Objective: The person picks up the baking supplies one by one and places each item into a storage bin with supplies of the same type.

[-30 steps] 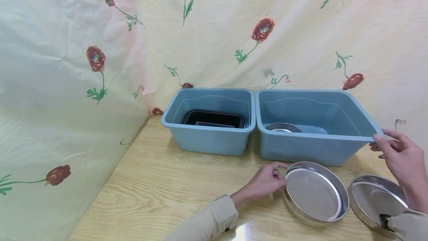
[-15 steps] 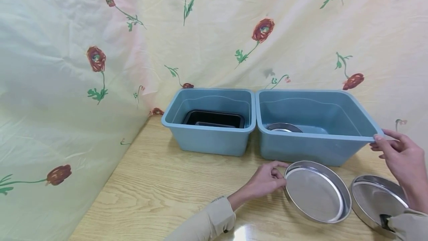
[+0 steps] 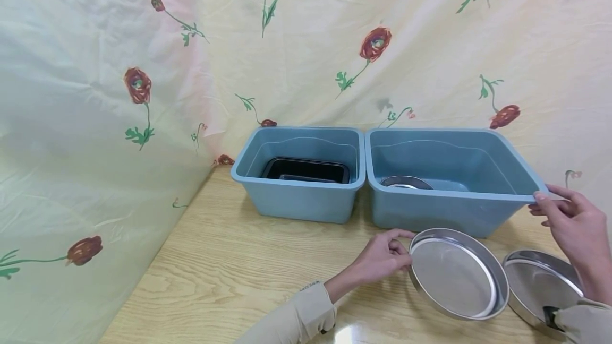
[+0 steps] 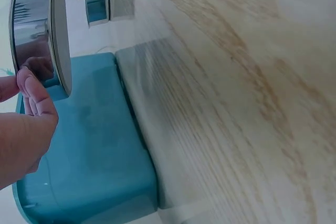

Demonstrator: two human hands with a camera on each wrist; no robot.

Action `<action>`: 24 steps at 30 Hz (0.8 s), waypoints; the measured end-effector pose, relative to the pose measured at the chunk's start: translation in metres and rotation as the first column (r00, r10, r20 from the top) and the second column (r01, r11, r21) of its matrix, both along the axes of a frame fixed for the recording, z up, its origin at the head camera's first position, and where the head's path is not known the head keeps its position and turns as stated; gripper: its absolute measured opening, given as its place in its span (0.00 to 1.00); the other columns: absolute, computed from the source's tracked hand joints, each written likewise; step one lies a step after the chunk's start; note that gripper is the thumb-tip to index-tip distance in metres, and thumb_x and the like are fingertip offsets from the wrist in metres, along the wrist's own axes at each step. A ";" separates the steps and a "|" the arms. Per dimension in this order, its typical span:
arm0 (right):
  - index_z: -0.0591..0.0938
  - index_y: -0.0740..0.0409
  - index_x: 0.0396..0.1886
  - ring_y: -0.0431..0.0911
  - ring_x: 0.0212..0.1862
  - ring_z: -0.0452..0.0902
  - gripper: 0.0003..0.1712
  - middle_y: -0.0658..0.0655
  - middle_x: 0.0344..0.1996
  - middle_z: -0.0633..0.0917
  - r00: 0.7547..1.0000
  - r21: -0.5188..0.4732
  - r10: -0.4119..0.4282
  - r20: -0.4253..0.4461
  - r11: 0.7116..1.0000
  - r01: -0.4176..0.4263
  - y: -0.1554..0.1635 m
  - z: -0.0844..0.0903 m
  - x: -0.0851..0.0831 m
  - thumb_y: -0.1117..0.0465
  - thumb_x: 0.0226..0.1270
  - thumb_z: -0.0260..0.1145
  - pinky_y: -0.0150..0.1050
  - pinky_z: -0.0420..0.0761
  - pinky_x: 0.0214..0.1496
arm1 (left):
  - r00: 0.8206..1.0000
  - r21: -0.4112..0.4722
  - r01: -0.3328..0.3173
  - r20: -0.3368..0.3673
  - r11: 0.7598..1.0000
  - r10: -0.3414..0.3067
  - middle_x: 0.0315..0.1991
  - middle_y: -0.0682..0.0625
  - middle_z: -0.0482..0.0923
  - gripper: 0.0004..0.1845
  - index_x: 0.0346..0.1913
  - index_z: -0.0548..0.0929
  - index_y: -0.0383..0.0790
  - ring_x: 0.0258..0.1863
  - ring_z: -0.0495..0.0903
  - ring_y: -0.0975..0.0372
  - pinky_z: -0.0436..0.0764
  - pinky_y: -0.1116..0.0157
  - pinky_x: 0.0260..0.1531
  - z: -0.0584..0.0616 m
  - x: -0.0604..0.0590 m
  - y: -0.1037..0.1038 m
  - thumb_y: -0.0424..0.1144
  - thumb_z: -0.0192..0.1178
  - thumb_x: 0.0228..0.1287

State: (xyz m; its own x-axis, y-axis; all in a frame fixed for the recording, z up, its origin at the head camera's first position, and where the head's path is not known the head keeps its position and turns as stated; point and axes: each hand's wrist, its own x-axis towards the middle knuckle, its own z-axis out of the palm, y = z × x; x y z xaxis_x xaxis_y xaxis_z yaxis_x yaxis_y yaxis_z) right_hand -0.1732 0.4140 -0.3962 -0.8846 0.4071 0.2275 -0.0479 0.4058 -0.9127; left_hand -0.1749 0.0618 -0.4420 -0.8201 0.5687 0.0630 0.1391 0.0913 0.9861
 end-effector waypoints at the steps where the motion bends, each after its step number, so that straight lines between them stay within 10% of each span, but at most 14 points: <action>1: 0.74 0.26 0.49 0.22 0.29 0.78 0.15 0.24 0.27 0.82 1.000 0.003 -0.003 0.003 1.000 0.003 0.000 0.000 0.000 0.57 0.80 0.62 0.20 0.72 0.29 | 1.000 0.004 0.003 0.003 1.000 -0.003 0.27 0.58 0.83 0.26 0.64 0.80 0.36 0.26 0.84 0.68 0.79 0.74 0.28 0.001 0.000 0.000 0.22 0.62 0.62; 24: 0.76 0.28 0.55 0.22 0.30 0.78 0.14 0.24 0.28 0.82 1.000 -0.005 -0.010 0.004 1.000 0.010 -0.001 -0.001 0.002 0.56 0.80 0.62 0.20 0.72 0.29 | 1.000 0.049 0.004 0.004 0.999 -0.004 0.27 0.54 0.83 0.24 0.64 0.79 0.34 0.25 0.81 0.72 0.82 0.72 0.34 0.018 0.006 0.001 0.22 0.62 0.65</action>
State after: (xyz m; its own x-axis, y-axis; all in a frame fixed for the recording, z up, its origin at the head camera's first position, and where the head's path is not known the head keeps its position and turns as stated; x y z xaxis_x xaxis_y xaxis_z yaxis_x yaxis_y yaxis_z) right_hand -0.1712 0.4128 -0.3976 -0.8815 0.4166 0.2224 -0.0408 0.4021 -0.9147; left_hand -0.1692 0.0629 -0.4242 -0.8181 0.5683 0.0879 0.1354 0.0419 0.9899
